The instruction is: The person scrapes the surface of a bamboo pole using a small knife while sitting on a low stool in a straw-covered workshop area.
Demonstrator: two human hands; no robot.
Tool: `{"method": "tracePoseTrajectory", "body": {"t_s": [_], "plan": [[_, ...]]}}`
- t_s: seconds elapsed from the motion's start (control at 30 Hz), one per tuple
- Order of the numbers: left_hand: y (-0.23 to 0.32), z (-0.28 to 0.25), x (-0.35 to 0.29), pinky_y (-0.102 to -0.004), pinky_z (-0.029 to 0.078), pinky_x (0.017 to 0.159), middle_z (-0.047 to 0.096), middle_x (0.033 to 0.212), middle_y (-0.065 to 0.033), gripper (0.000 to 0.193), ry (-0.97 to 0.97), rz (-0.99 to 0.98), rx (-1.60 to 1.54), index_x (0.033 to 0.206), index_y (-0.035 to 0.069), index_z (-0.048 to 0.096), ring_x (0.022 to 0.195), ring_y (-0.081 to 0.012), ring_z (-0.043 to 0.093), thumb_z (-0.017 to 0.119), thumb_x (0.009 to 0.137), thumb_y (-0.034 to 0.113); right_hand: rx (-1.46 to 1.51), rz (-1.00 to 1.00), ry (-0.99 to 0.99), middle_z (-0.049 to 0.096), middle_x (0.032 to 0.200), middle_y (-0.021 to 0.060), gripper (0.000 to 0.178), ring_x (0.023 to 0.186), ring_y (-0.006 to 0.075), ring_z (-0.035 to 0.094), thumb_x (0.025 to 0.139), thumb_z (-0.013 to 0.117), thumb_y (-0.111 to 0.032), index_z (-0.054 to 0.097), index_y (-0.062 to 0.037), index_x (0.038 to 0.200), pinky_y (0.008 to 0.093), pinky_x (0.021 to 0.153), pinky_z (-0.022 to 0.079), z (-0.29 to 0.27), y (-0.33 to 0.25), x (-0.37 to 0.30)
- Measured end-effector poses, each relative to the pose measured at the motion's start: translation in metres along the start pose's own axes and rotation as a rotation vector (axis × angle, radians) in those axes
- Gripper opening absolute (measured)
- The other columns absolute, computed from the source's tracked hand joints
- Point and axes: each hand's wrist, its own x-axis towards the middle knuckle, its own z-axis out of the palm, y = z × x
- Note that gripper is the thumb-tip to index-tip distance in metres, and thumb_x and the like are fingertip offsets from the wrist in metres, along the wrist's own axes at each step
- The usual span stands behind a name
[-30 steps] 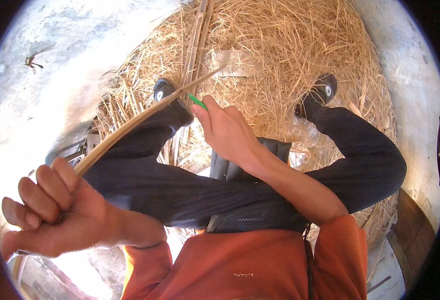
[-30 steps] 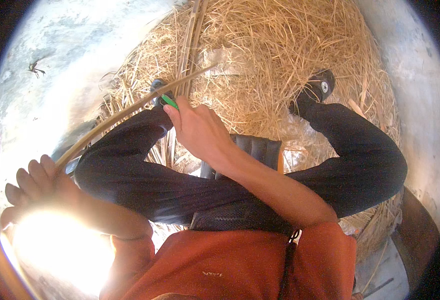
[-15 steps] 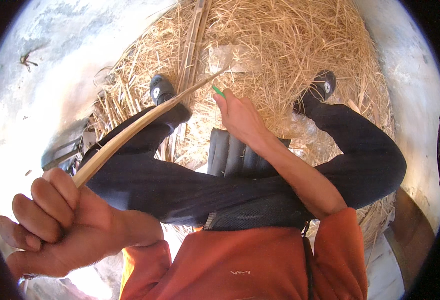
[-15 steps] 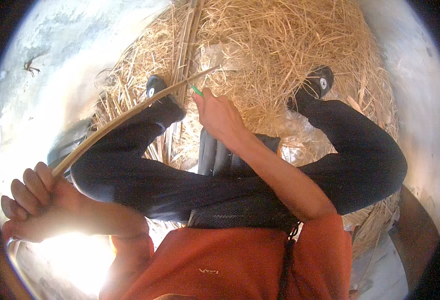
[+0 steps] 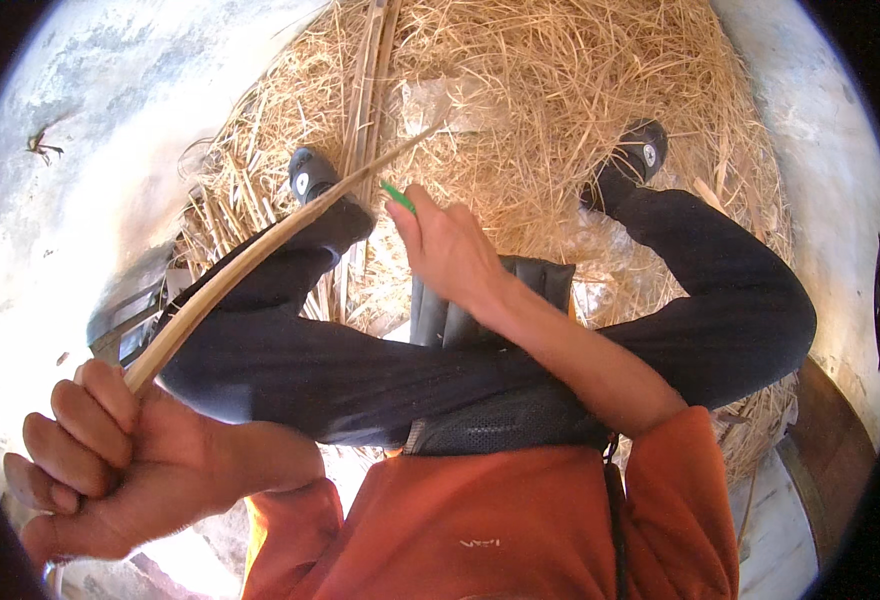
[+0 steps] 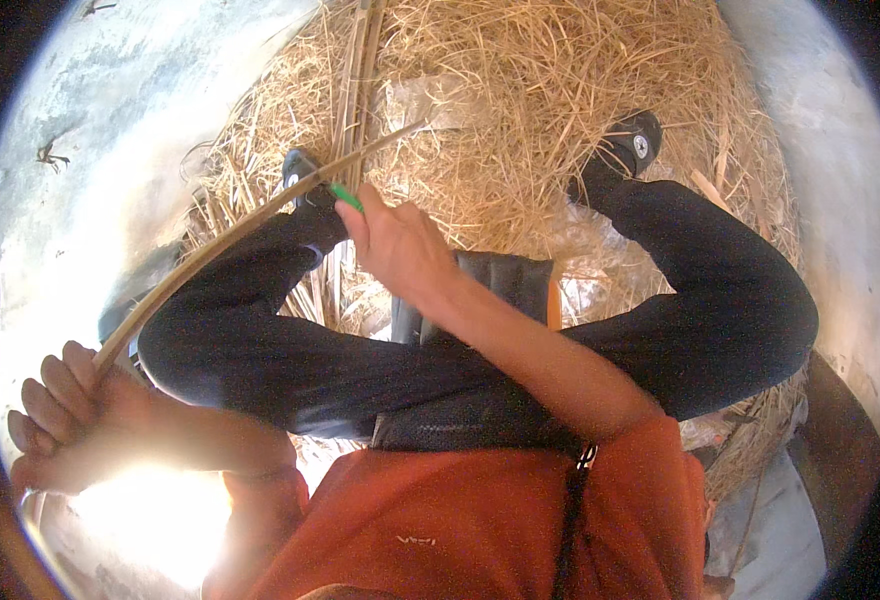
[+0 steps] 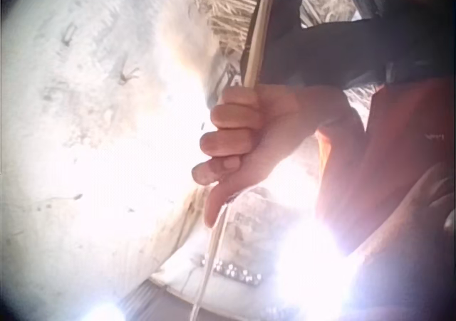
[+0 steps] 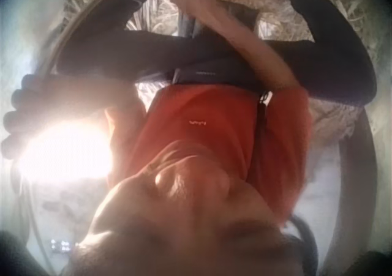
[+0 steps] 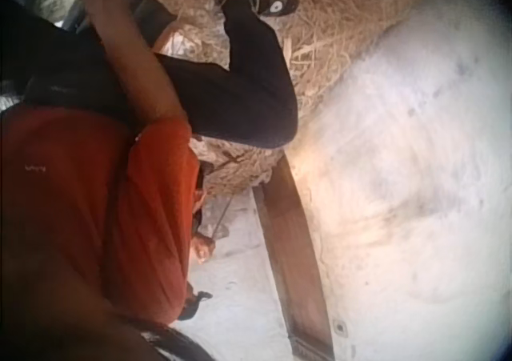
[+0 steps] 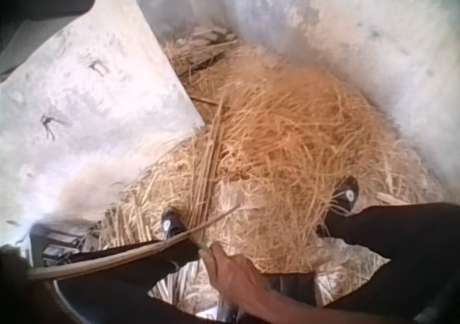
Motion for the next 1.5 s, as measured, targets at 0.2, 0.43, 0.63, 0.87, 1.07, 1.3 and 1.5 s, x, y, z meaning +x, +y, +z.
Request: {"method": "tracePoseTrajectory", "body": {"t_s": [0.2,0.43,0.63,0.87,1.07,1.3,1.5], "plan": [[-0.007,0.013,0.003,-0.0254,0.010,0.045,0.016,0.049,0.0050,0.054,0.165,0.093,0.199,0.058,0.018,0.022,0.045,-0.0070,0.011,0.049,0.089,0.053,-0.098,-0.041,0.061,0.053,0.055,0.0266,0.032,0.053,0.0460,0.054,0.095,0.045,-0.028,0.053,0.0025,0.093,0.0508,0.051,0.043,0.005,0.004,0.012],[-0.010,0.024,0.006,-0.0261,0.007,0.043,0.010,0.049,0.0057,0.054,0.341,0.146,0.284,0.060,0.019,0.019,0.046,-0.0080,0.005,0.035,0.092,0.059,-0.144,-0.058,0.048,0.053,0.052,0.0238,0.035,0.050,0.0407,0.056,0.097,0.043,-0.028,0.053,0.0049,0.092,0.0481,0.048,0.044,0.002,0.002,0.012],[-0.005,0.020,0.001,-0.0260,0.007,0.040,0.011,0.047,0.0052,0.053,0.284,0.162,0.261,0.059,0.019,0.019,0.043,-0.0079,0.006,0.033,0.095,0.056,-0.116,-0.066,0.003,0.053,0.052,0.0220,0.036,0.048,0.0372,0.056,0.097,0.042,-0.029,0.053,0.0049,0.093,0.0478,0.048,0.044,-0.008,-0.001,0.003],[-0.006,0.023,0.004,-0.0264,0.009,0.043,0.012,0.048,0.0049,0.056,0.265,0.121,0.183,0.057,0.018,0.016,0.045,-0.0092,0.009,0.041,0.094,0.052,-0.086,-0.038,0.015,0.054,0.054,0.0227,0.037,0.051,0.0382,0.057,0.097,0.042,-0.030,0.054,0.0051,0.096,0.0489,0.051,0.044,-0.004,0.008,0.003],[-0.009,0.015,0.008,-0.0264,0.009,0.042,0.011,0.049,0.0048,0.055,0.319,0.164,0.251,0.059,0.018,0.018,0.044,-0.0092,0.009,0.041,0.094,0.053,-0.115,0.010,-0.092,0.057,0.061,0.0272,0.036,0.057,0.0446,0.057,0.096,0.043,-0.030,0.055,0.0038,0.103,0.0515,0.056,0.045,-0.011,-0.020,0.000],[-0.014,0.027,0.011,-0.0216,0.023,0.036,0.027,0.045,0.0051,0.044,0.345,0.128,0.205,0.062,0.014,0.033,0.033,-0.0063,0.024,0.043,0.097,0.039,-0.234,-0.001,0.005,0.060,0.079,0.0293,0.041,0.076,0.0466,0.059,0.096,0.040,-0.033,0.055,0.0036,0.106,0.0521,0.067,0.047,-0.003,-0.004,0.011],[0.005,0.042,0.021,-0.0233,0.024,0.028,0.038,0.037,0.0032,0.049,0.244,0.268,0.214,0.055,0.013,0.044,0.030,-0.0053,0.034,0.051,0.093,0.042,-0.166,-0.044,0.003,0.059,0.084,0.0300,0.042,0.084,0.0474,0.057,0.097,0.037,-0.033,0.056,0.0043,0.105,0.0507,0.070,0.043,-0.002,-0.015,0.007]]}}
